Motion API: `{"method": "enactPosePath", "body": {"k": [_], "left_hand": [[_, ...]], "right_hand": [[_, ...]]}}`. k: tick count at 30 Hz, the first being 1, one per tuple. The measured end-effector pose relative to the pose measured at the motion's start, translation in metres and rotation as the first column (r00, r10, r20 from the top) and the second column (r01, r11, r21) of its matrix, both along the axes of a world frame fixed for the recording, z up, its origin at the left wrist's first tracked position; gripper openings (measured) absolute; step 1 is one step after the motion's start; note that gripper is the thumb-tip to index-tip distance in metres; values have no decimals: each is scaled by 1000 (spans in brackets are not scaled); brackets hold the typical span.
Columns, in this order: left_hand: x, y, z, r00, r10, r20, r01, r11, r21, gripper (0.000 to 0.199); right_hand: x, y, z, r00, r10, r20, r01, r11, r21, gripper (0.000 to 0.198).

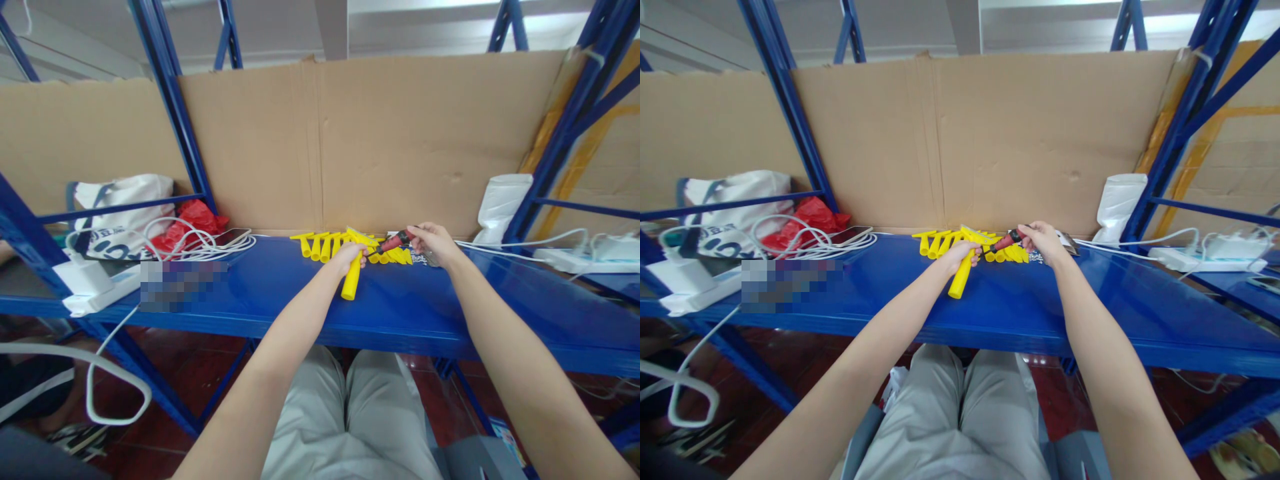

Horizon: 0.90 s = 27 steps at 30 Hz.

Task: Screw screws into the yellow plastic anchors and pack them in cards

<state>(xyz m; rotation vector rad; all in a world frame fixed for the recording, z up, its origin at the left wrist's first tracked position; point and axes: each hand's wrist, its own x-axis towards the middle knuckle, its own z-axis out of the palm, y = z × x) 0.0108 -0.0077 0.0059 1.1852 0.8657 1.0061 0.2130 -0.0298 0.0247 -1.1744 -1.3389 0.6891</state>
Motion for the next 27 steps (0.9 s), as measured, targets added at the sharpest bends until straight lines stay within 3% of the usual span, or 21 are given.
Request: {"method": "enactPosePath", "body": {"k": [6,11,18,27], "left_hand": [[-1,-1,0,998,4,-61,-5,1000,-23,18],[-2,-3,2,993,38,-113,-43,998,-36,18],[-3,1,-2,994,63,-85,-68,996,-61,17],[-2,5,-6,995,53,-81,-57,997,-54,20]], "right_hand": [[-1,0,7,975,-185,-124,209,954,215,36],[1,-2,10,933,-283,-222,334,910,244,35],[9,4,7,921,-325,-216,378,881,284,36],[6,2,9,910,-317,-268,387,881,271,36]]}}
